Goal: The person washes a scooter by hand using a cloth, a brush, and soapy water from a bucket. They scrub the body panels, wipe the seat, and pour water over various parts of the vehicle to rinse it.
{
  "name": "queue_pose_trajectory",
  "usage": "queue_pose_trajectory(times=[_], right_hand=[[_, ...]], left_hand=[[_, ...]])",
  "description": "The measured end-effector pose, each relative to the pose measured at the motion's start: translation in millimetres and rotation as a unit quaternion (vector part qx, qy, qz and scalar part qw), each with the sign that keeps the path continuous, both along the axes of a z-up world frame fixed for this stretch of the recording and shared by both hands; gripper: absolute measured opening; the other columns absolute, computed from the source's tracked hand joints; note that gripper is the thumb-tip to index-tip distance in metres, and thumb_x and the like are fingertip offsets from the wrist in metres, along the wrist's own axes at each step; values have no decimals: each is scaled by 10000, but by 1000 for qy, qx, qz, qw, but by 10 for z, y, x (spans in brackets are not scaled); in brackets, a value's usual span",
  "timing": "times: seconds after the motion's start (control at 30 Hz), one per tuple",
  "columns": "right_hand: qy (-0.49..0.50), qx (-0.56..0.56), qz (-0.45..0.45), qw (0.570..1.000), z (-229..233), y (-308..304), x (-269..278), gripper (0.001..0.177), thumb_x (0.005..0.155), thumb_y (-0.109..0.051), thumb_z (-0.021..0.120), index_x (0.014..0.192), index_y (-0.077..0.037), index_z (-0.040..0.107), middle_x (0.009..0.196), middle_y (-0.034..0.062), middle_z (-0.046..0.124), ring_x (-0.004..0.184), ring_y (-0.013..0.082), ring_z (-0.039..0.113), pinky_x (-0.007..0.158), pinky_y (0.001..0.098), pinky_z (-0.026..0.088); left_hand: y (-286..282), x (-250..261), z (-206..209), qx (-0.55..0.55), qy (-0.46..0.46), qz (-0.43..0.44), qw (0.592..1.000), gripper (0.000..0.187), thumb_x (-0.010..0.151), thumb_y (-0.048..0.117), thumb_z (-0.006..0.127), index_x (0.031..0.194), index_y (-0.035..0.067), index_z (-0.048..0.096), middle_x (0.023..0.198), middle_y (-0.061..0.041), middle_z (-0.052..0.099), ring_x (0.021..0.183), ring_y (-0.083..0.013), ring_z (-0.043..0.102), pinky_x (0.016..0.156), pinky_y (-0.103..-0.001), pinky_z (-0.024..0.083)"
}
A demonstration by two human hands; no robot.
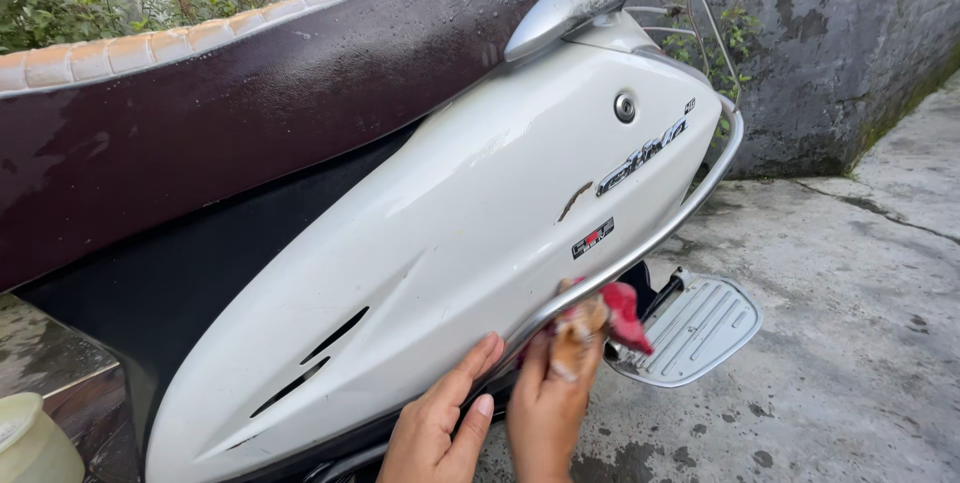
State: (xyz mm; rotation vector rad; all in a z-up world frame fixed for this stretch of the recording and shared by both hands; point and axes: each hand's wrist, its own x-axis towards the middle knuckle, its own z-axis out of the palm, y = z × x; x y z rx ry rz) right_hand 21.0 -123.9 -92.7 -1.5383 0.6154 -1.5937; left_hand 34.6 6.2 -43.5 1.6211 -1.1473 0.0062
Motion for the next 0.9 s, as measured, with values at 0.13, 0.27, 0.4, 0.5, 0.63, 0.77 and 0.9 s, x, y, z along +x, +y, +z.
queue_pose_trajectory(times=[0.13, 0.27, 0.4, 0.5, 0.63, 0.77, 0.9], right_hand=[[-45, 18, 127, 991, -335, 417, -31, 521, 898, -73, 588, 1397, 36, 483, 1341, 215, 526, 1250, 338, 627, 1002, 405, 528], [49, -108, 92, 989, -615, 478, -192, 406, 886, -45, 638, 1287, 21, 637, 1316, 225, 555, 1186, 353, 623, 932, 393, 531], [154, 17, 118, 981, -678, 269, -472, 384, 859, -79, 666, 1232, -67, 754, 1027, 153, 684, 905, 303, 694, 791, 373, 568], [4, 74, 93, 993, -400, -44, -708, 304, 923, -87, 580, 1191, -14, 702, 1168, 107, 699, 985, 238, 710, 858, 331, 591], [-72, -73, 12, 995, 311, -486, -958, 285, 1042, -102, 477, 1275, -10, 615, 1366, 152, 626, 1282, 294, 638, 1140, 398, 540], [53, -278, -32, 958, 1056, -823, -734, 553, 1097, -110, 532, 1625, -81, 370, 1692, 346, 205, 1599, 448, 244, 1316, 527, 274], [202, -336, -22, 920, 1172, -313, -293, 794, 960, -311, 643, 1656, -158, 293, 1661, 272, 282, 1539, 495, 215, 1271, 563, 210]], left_hand=[[51, -52, 65, 18, 22, 13, 1000, 523, 951, 72, 546, 1466, -6, 497, 1448, -177, 645, 1385, -268, 603, 1121, -349, 423], [81, -165, 157, -10, 2, 8, 1000, 517, 956, 78, 549, 1461, -21, 502, 1439, -195, 651, 1370, -288, 622, 1100, -350, 460], [129, -195, 244, 11, -18, 4, 1000, 535, 948, 90, 570, 1466, -15, 487, 1443, -195, 626, 1376, -289, 598, 1100, -351, 456], [167, -244, 302, 23, -57, 8, 998, 558, 939, 110, 599, 1471, -7, 478, 1440, -193, 616, 1364, -311, 576, 1098, -391, 437], [233, -245, 485, 67, -168, 46, 982, 529, 970, 181, 601, 1479, 70, 509, 1410, -154, 637, 1329, -310, 587, 1117, -397, 449], [320, -169, 622, -45, -314, 95, 943, 470, 1027, 185, 576, 1486, 94, 536, 1491, -125, 621, 1460, -323, 514, 1226, -439, 395], [483, -3, 708, -42, -381, 211, 899, 517, 1069, 293, 521, 1550, 113, 464, 1558, -96, 560, 1528, -325, 421, 1277, -559, 255]])
